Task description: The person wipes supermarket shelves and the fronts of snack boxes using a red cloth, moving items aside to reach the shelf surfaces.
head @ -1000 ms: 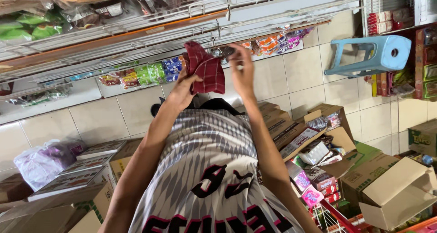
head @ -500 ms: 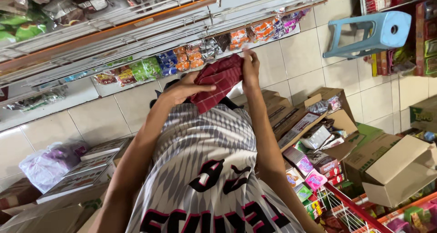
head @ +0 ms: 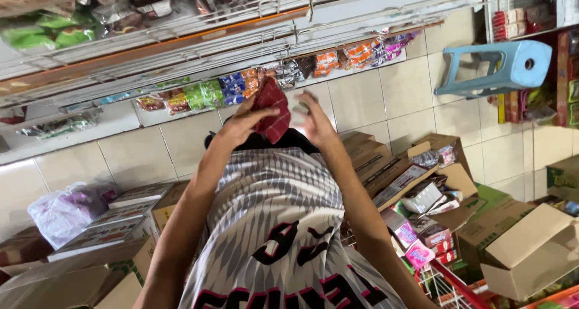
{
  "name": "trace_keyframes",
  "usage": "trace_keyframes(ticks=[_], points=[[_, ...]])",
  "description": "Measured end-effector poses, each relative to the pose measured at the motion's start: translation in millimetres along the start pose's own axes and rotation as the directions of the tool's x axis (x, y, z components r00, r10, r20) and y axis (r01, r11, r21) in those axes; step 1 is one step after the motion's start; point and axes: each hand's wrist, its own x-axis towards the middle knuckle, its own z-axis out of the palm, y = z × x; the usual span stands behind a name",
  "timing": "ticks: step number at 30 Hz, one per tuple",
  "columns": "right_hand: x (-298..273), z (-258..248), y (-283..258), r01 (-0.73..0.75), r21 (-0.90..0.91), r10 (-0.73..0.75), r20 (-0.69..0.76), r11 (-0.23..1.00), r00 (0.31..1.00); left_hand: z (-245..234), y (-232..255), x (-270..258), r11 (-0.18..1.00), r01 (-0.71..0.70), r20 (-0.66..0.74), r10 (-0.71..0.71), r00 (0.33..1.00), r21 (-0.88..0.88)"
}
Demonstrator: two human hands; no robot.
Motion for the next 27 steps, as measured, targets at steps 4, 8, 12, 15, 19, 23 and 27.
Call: trace_keyframes(ticks=[4, 8, 12, 15, 19, 23, 27], points=[[-10, 19, -17, 0.403, -0.545, -0.306, 0.264, 0.735, 0.915, -20, 3, 17, 0.919, -0.095, 0.157, 0.037, 0.987, 0.382], [-31, 52, -20, 0.668, -0.742, -0.518, 0.553, 0.05, 0.653, -17, 39, 33, 0.74, -0.223, 0.394, -0.062, 0.917, 0.635], [4, 50, 12, 0.695, -0.408, -0.604, 0.346, 0.592, 0.718, -14, 59, 36, 0.983, -0.029, 0.424, -0.051, 0.904, 0.181], [46, 25, 14, 0.652, -0.484, -0.636, 0.226, 0.583, 0.737, -23, 43, 54, 0.965, -0.083, 0.354, 0.17, 0.92, -0.248], [101, 20, -9, 0.553, -0.68, -0.639, 0.16, 0.482, 0.753, -46, 15, 77, 0.953, -0.266, -0.134, 0.248, 0.96, -0.144], [140, 67, -39, 0.425, -0.901, -0.763, 0.333, -0.085, 0.554, -81, 9, 78, 0.449, -0.309, -0.237, 0.812, 0.534, 0.839], [146, 117, -36, 0.287, -0.953, -0.367, 0.303, -0.099, 0.88, -118, 33, 58, 0.065, 0.015, -0.067, 0.938, 0.34, 0.998]])
